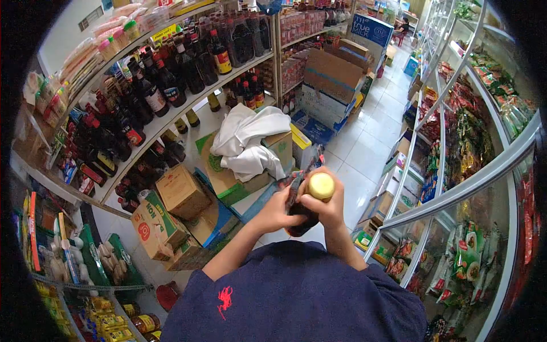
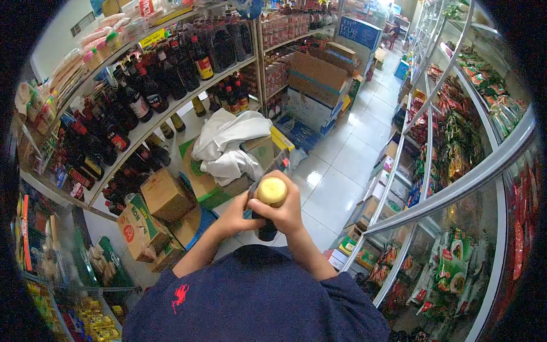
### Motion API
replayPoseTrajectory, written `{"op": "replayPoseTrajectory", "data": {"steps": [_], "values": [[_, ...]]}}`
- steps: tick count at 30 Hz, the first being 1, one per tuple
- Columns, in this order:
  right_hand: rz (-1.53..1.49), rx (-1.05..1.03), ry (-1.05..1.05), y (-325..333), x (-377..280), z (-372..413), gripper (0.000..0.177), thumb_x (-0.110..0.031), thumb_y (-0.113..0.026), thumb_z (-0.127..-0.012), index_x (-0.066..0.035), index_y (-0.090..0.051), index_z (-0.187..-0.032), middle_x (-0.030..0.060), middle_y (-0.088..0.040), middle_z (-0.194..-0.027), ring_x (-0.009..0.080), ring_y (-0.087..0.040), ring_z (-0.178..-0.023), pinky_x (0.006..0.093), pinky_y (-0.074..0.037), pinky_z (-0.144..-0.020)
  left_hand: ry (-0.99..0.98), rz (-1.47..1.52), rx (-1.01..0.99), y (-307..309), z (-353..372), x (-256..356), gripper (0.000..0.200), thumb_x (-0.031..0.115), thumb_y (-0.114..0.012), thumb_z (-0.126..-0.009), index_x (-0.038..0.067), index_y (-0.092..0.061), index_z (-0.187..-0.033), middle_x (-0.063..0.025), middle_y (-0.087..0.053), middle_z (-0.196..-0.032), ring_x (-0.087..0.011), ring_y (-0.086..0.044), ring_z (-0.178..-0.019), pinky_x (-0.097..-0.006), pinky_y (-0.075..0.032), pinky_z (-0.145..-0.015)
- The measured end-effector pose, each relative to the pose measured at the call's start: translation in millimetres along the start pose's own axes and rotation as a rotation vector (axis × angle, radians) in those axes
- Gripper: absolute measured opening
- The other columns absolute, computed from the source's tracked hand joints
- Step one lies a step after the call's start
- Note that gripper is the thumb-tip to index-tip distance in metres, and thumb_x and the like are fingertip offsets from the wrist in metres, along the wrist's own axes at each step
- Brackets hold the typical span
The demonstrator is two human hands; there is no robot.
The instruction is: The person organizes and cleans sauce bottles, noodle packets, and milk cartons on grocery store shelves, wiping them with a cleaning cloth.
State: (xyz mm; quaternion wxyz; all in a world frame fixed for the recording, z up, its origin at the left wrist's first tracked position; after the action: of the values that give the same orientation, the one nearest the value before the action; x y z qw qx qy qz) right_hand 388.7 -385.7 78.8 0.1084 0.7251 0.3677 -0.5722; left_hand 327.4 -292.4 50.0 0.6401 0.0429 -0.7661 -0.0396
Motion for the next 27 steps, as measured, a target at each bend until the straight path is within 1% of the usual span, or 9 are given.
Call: {"op": "replayPoseTrajectory", "data": {"steps": [2,4,8,11,18,20,22,24,27], "values": [[0.381,-0.038,0.195,-9.1,-11.9,-2.2,0.032,-0.013,-0.07,-0.06,-0.002,-0.051,-0.084,0.0044,-0.058,-0.069,0.0107,-0.055,-0.063,0.0238,-0.045,-0.061,0.098,-0.114,0.104,-7.4,-3.8,-20.1,0.062,0.017,-0.072,-0.06,0.001,-0.044,-0.114,-0.0105,-0.056,-0.105,-0.0178,-0.053,-0.097,-0.0324,-0.043,-0.084],[0.343,-0.058,0.139,-16.7,-17.1,-3.0,0.033,-0.016,-0.073,-0.059,-0.003,-0.053,-0.082,0.0026,-0.058,-0.069,0.0101,-0.055,-0.064,0.0237,-0.045,-0.063,0.066,-0.263,0.12,-8.8,-6.8,-25.8,0.064,0.019,-0.075,-0.058,0.002,-0.045,-0.112,-0.0107,-0.057,-0.105,-0.0184,-0.055,-0.095,-0.0332,-0.045,-0.081],[0.493,-0.104,0.259,-21.4,-23.5,-5.8,0.033,-0.014,-0.073,-0.06,-0.002,-0.052,-0.083,0.0028,-0.058,-0.07,0.01,-0.055,-0.064,0.024,-0.044,-0.062,-0.01,-0.072,0.2,-7.1,-6.4,-39.0,0.063,0.02,-0.078,-0.056,0.003,-0.048,-0.109,-0.0088,-0.057,-0.101,-0.0183,-0.055,-0.093,-0.0321,-0.045,-0.081],[0.238,-0.039,0.146,-10.9,-16.2,-9.6,0.03,-0.011,-0.068,-0.064,0.0,-0.05,-0.085,0.006,-0.057,-0.07,0.013,-0.055,-0.063,0.0255,-0.045,-0.062,0.02,-0.011,-0.037,-4.0,-3.5,-30.1,0.074,0.023,-0.083,-0.049,0.002,-0.047,-0.11,-0.0081,-0.058,-0.099,-0.0172,-0.054,-0.094,-0.0329,-0.044,-0.082],[-0.071,0.059,0.175,-11.3,-20.0,-12.2,0.032,-0.013,-0.07,-0.065,0.0,-0.049,-0.085,0.0027,-0.057,-0.068,0.0096,-0.054,-0.062,0.0244,-0.045,-0.066,-0.091,-0.119,0.111,9.9,9.1,-49.9,0.086,0.027,-0.083,-0.045,0.001,-0.041,-0.116,-0.0124,-0.057,-0.102,-0.0235,-0.055,-0.095,-0.0348,-0.041,-0.086],[-0.083,0.023,0.136,-12.1,-20.7,-15.0,0.035,-0.013,-0.071,-0.064,0.001,-0.048,-0.087,0.0054,-0.058,-0.072,0.0123,-0.055,-0.067,0.0261,-0.045,-0.069,-0.074,-0.183,0.128,12.0,7.2,-51.6,0.091,0.029,-0.083,-0.044,0.002,-0.038,-0.118,-0.0136,-0.056,-0.105,-0.0252,-0.054,-0.098,-0.0355,-0.04,-0.087],[-0.15,-0.268,0.252,-21.8,-28.6,-25.1,0.044,-0.029,-0.069,-0.068,0.001,-0.047,-0.091,0.0083,-0.058,-0.078,0.0155,-0.056,-0.073,0.0287,-0.045,-0.07,-0.164,-0.159,0.163,15.4,5.3,-48.8,0.091,0.03,-0.083,-0.044,0.002,-0.037,-0.118,-0.0139,-0.055,-0.106,-0.026,-0.053,-0.102,-0.0345,-0.04,-0.088],[-0.081,-0.431,0.261,-13.0,-28.4,-37.7,0.073,-0.06,-0.048,-0.074,0.004,-0.044,-0.11,0.0129,-0.054,-0.104,0.0197,-0.051,-0.097,0.033,-0.038,-0.086,-0.082,-0.05,0.113,18.7,3.4,-53.2,0.097,0.027,-0.082,-0.041,0.001,-0.036,-0.122,-0.0116,-0.051,-0.115,-0.0231,-0.048,-0.109,-0.0353,-0.035,-0.095],[0.089,-0.395,-0.089,13.7,32.9,-41.1,0.065,-0.046,-0.05,-0.081,0.001,-0.036,-0.124,0.0106,-0.045,-0.121,0.0177,-0.04,-0.112,0.0313,-0.03,-0.095,-0.118,0.266,0.138,25.3,7.4,-50.3,0.092,0.029,-0.081,-0.043,0.0,-0.04,-0.12,-0.0123,-0.052,-0.114,-0.0233,-0.051,-0.105,-0.0374,-0.036,-0.095]]}}
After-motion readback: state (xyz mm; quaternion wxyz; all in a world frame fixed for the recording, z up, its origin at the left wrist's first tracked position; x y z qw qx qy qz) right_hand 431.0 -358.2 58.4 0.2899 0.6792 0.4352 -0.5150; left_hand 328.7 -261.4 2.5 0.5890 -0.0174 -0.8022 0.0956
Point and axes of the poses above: each hand's wrist, its own z-axis away from the middle knuckle, its own y-axis out of the back of the hand, x = y × z, the point moved 5 cm from there along -z, towards the middle knuckle
